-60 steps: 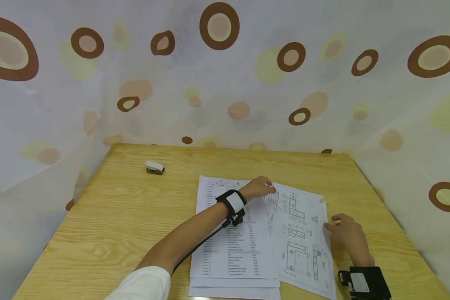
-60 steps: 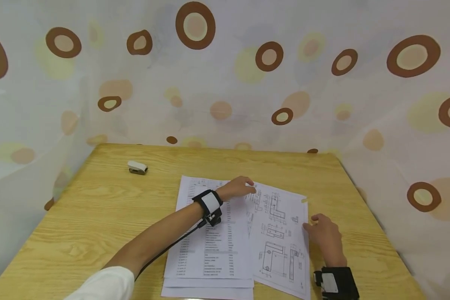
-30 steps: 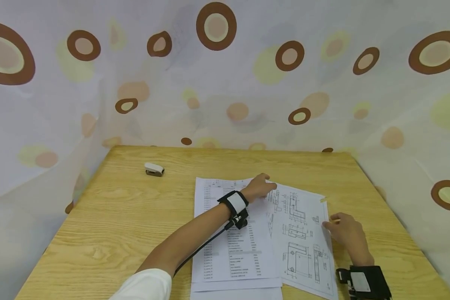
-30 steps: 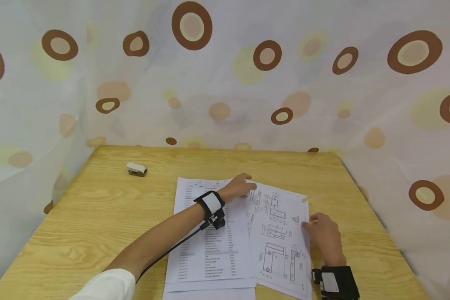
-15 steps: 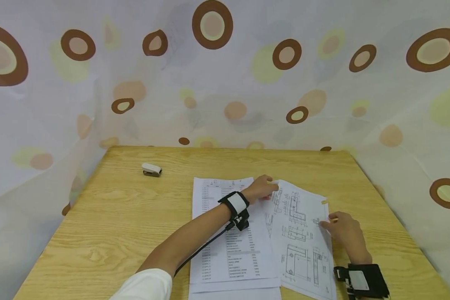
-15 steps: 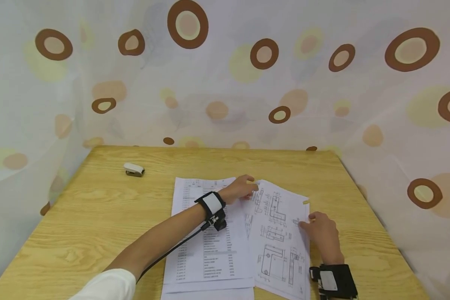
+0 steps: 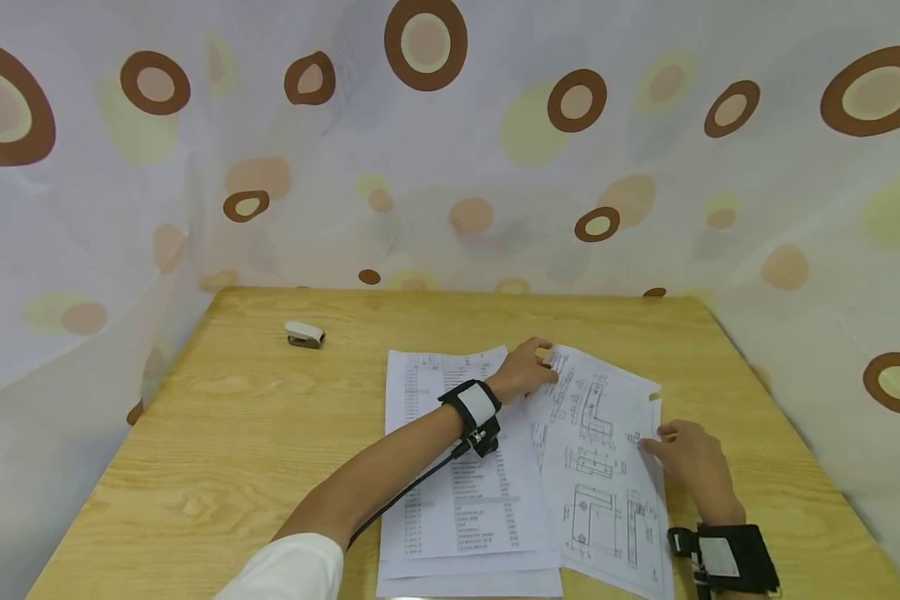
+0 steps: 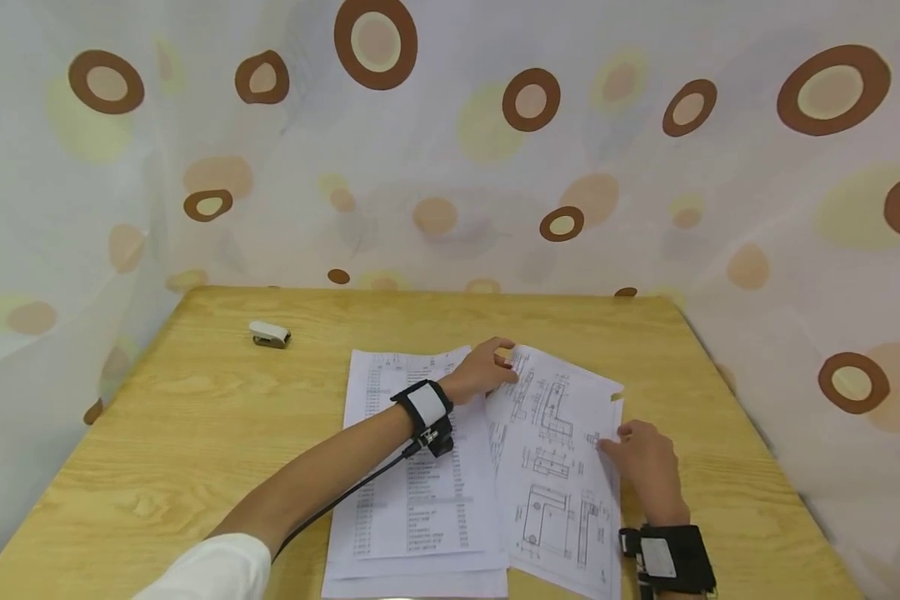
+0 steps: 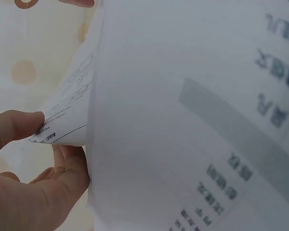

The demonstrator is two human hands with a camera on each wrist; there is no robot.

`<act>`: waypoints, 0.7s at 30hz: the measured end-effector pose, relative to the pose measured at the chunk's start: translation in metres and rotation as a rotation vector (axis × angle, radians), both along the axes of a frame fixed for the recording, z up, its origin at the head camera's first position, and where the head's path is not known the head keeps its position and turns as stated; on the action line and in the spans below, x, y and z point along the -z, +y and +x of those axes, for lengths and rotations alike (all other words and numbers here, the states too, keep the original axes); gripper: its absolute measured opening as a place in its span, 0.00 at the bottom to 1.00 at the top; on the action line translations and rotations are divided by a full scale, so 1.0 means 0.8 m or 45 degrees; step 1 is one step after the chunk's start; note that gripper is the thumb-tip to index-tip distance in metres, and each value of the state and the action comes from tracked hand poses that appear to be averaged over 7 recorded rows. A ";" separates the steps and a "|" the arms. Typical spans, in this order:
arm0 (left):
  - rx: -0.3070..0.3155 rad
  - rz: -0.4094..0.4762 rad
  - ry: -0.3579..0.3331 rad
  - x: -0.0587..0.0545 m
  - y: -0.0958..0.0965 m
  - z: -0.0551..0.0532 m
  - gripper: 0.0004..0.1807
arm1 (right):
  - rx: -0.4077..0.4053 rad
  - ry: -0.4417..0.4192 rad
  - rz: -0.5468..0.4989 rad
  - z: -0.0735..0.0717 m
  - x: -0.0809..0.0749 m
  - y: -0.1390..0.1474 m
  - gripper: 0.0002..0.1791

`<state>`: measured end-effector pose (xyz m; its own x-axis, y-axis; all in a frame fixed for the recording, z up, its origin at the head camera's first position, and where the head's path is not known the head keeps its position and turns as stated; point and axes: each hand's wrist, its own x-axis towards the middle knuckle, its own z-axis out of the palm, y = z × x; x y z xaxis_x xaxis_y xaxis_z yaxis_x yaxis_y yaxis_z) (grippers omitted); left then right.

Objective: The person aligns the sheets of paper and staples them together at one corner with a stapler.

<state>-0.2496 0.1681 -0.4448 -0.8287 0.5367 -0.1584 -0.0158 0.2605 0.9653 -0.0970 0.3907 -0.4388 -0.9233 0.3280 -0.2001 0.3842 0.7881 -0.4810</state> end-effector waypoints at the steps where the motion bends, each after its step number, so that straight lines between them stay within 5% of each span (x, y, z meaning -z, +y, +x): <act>1: 0.005 -0.002 0.006 -0.002 0.000 0.000 0.33 | -0.002 0.005 0.007 0.000 -0.001 0.000 0.30; 10: 0.106 0.140 0.087 -0.005 -0.003 0.003 0.08 | 0.018 -0.020 0.022 0.001 -0.001 0.004 0.33; 21: 0.080 0.287 0.152 -0.014 0.001 0.002 0.13 | 0.003 -0.004 -0.045 0.009 -0.003 0.031 0.35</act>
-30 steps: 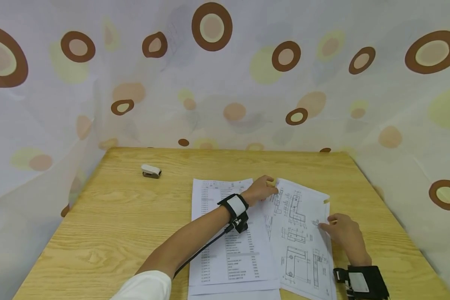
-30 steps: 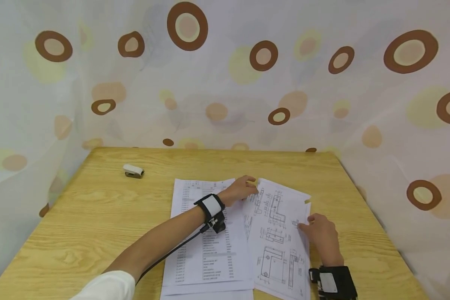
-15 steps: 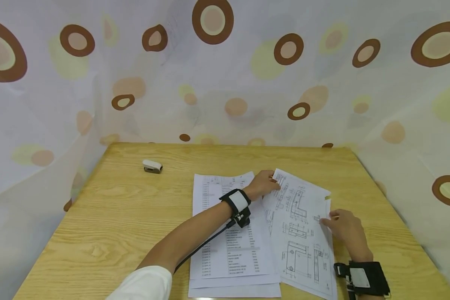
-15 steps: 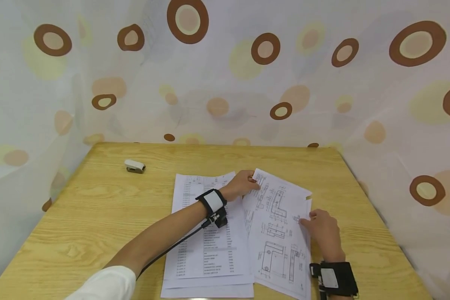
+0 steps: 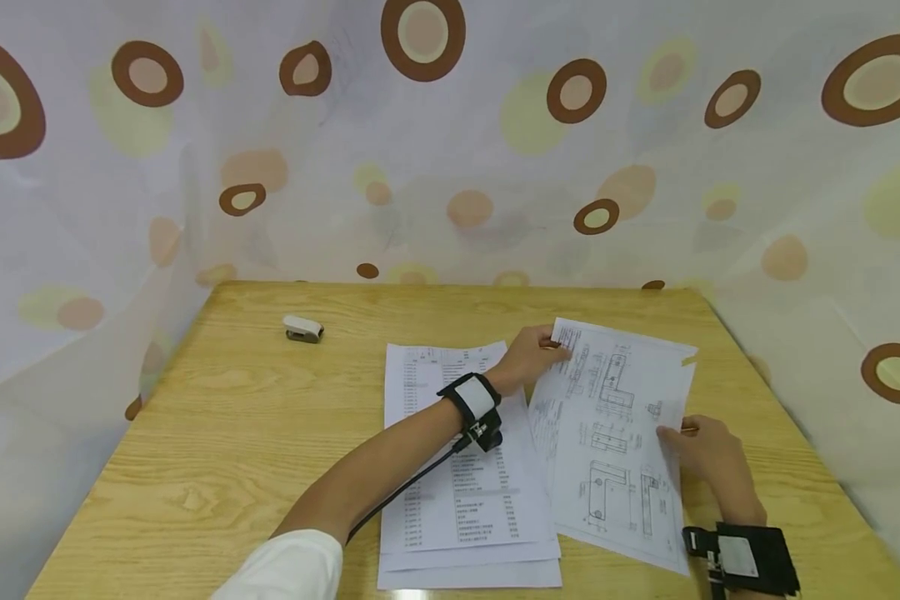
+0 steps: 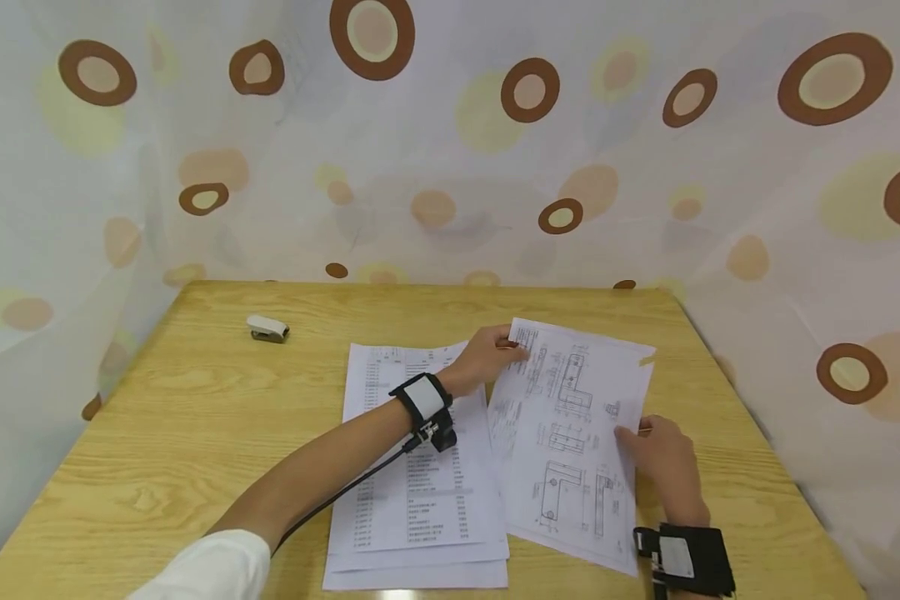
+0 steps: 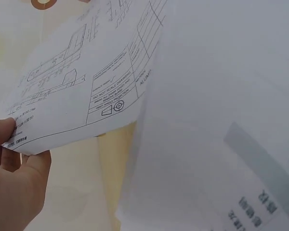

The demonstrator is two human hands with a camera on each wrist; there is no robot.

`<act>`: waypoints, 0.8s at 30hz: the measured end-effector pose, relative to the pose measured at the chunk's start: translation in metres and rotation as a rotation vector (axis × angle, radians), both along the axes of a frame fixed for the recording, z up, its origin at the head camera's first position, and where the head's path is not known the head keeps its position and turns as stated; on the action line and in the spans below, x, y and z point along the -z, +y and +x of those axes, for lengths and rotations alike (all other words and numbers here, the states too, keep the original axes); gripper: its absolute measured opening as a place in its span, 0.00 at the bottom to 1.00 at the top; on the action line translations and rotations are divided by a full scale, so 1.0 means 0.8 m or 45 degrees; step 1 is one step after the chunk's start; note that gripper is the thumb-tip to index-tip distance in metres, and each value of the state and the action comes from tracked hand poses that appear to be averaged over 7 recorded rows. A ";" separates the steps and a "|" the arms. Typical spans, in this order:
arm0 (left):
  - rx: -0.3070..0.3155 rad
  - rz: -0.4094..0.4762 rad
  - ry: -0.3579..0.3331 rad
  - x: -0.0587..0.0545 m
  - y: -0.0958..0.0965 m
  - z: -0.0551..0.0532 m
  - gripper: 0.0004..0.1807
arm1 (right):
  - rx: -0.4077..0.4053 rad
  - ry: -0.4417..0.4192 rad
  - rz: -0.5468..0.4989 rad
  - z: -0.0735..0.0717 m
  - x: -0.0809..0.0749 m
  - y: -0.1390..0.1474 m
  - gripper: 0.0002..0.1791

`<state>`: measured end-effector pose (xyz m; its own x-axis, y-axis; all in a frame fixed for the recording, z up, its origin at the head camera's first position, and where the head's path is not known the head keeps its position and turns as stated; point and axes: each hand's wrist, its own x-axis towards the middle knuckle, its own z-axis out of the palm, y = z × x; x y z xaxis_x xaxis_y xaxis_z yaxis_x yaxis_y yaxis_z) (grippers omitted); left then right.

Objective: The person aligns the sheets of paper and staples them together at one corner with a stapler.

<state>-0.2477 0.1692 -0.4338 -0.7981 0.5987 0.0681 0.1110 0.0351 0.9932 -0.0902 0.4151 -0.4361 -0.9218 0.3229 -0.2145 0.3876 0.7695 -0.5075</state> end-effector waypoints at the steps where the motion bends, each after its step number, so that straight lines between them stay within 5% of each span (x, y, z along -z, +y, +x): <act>1: -0.009 0.019 -0.004 0.000 0.000 -0.001 0.13 | 0.013 0.026 -0.028 0.001 0.000 0.000 0.35; 9: -0.130 0.168 -0.116 -0.001 -0.004 -0.001 0.16 | 0.083 0.264 -0.302 0.006 -0.008 -0.001 0.33; 16: -0.159 0.159 -0.129 0.000 -0.005 0.000 0.15 | 0.247 0.350 -0.231 0.005 -0.008 -0.006 0.31; 24: -0.141 0.114 -0.339 0.006 -0.007 0.005 0.32 | 0.422 0.516 -0.165 0.008 -0.011 -0.007 0.26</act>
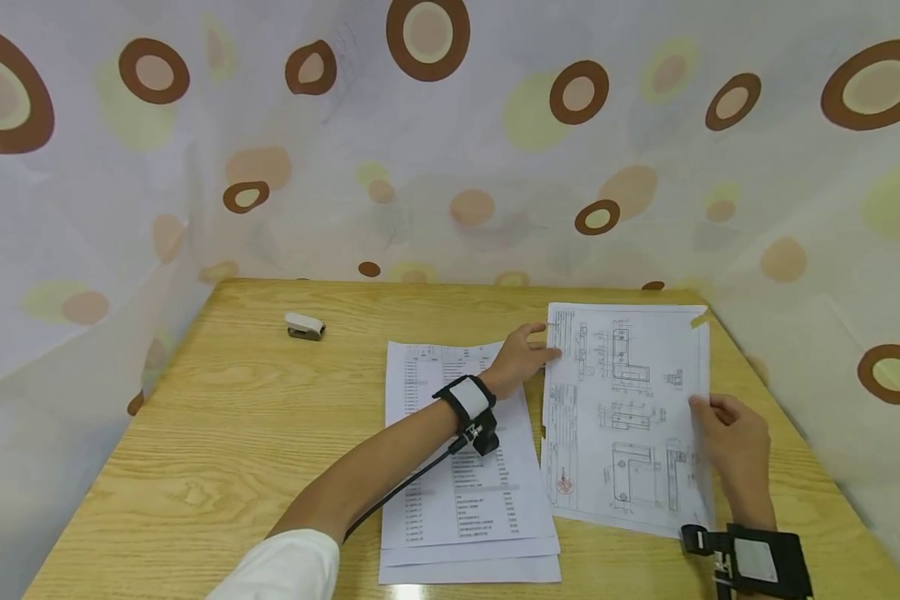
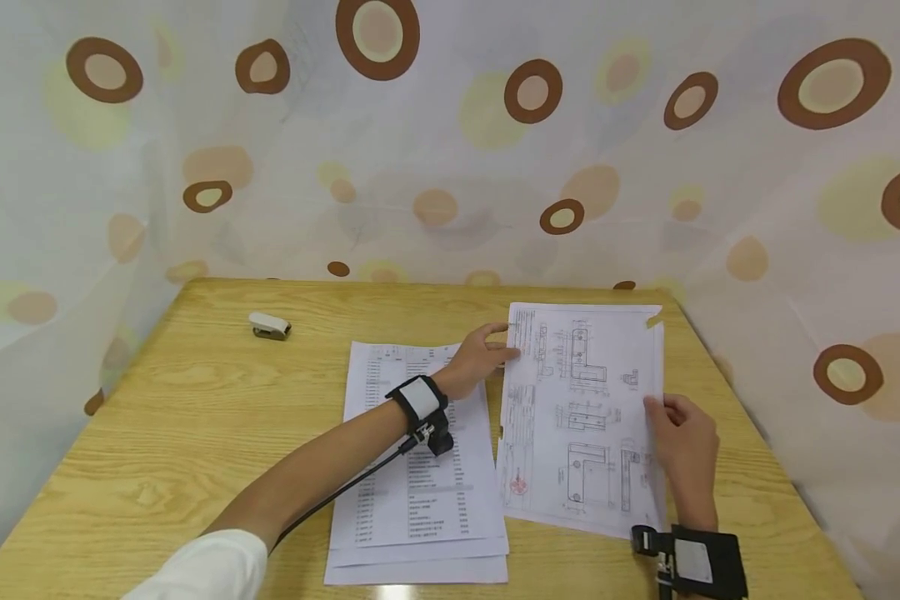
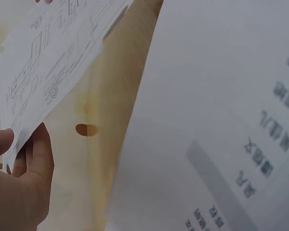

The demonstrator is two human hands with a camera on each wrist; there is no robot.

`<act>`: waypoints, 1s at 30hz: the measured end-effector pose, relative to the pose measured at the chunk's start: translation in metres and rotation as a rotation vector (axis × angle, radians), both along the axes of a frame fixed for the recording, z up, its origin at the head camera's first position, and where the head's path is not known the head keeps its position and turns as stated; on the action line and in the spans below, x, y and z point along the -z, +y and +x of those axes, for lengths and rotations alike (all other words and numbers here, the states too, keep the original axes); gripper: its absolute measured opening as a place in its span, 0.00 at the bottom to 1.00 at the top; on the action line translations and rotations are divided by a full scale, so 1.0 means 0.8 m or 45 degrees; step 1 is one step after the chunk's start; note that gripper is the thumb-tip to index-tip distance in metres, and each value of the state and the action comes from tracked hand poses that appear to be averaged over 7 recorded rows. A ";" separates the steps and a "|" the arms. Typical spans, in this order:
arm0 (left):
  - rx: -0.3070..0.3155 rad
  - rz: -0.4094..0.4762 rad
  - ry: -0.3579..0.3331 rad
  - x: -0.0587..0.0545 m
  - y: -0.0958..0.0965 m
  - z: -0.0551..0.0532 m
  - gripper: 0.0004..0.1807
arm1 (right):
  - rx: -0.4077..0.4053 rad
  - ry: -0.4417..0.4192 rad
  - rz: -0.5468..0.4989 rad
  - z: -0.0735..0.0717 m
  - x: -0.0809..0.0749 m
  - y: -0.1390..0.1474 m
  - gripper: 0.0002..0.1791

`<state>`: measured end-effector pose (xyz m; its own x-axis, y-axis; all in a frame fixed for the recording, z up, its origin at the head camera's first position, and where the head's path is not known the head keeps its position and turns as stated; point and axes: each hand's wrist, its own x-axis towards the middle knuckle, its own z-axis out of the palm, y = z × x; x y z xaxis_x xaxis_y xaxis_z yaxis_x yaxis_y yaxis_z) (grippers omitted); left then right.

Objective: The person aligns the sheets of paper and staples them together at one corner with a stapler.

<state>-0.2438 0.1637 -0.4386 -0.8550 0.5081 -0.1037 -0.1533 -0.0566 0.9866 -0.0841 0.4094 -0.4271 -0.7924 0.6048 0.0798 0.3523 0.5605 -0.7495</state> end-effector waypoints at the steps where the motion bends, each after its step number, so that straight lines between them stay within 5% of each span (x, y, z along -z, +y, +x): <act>1: 0.011 -0.009 -0.006 0.000 0.000 0.001 0.30 | 0.017 0.012 0.009 0.000 -0.001 -0.001 0.26; 8: 0.147 0.001 0.006 -0.001 0.000 0.006 0.08 | 0.110 0.104 0.027 0.005 -0.013 0.000 0.25; 16: 0.159 0.035 0.053 -0.010 0.000 0.011 0.11 | 0.162 0.174 0.054 0.011 -0.033 0.003 0.24; 30: 0.185 0.076 0.166 -0.058 -0.030 0.009 0.12 | 0.178 0.271 -0.038 0.008 -0.074 -0.018 0.24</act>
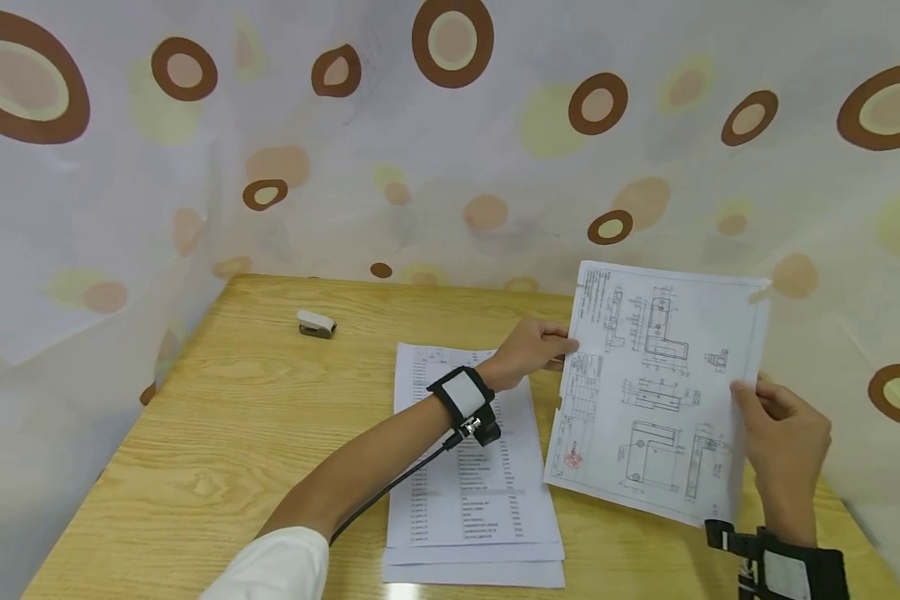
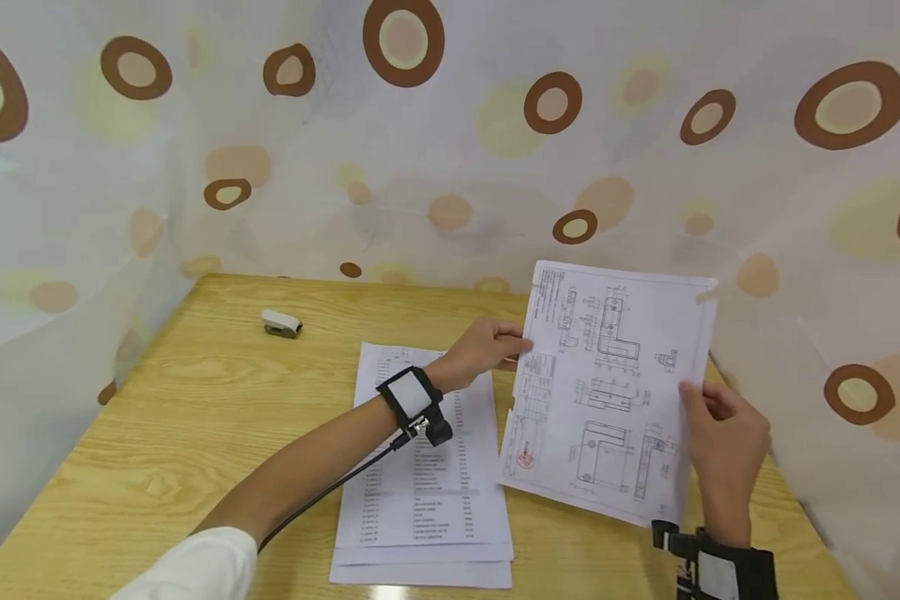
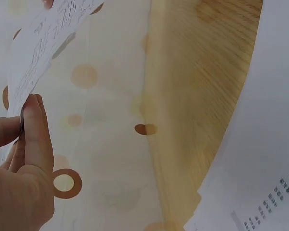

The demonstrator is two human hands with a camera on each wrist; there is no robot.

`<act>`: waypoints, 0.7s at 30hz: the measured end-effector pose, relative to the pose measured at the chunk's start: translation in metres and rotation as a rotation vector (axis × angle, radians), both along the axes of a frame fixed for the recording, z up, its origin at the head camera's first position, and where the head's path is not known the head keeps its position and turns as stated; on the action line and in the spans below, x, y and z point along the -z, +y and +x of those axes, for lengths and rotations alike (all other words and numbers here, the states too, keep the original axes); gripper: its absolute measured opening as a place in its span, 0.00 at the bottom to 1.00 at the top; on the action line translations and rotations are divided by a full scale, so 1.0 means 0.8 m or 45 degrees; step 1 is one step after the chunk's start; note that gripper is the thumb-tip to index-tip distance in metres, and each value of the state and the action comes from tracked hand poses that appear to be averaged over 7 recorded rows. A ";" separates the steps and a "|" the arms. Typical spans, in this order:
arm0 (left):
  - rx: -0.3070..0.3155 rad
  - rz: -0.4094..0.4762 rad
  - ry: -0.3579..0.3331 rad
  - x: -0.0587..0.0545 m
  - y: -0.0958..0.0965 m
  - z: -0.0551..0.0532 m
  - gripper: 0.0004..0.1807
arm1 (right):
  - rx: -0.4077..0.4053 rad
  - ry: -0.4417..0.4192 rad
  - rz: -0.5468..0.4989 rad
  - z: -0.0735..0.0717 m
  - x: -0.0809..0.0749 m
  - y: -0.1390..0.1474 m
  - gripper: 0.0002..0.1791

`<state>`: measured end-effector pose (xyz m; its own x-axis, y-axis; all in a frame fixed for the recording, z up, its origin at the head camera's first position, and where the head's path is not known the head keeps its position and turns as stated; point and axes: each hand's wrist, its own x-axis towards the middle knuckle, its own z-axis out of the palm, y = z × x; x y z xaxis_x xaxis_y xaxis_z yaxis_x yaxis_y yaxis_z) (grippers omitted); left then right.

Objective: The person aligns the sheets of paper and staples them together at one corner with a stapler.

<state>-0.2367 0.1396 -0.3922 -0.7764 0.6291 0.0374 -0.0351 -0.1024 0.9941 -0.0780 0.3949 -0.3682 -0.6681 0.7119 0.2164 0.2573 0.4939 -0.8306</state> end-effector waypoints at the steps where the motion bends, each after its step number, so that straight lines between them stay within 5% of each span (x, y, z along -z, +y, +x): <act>1: 0.000 -0.011 0.002 0.000 0.000 -0.001 0.11 | -0.002 0.010 -0.005 0.000 0.000 0.001 0.23; 9: -0.005 -0.018 0.040 -0.002 0.004 -0.002 0.11 | -0.043 0.095 0.039 0.000 -0.002 0.006 0.22; 21: -0.005 0.046 0.147 0.012 0.007 -0.008 0.10 | -0.190 -0.077 0.297 0.006 -0.006 0.019 0.26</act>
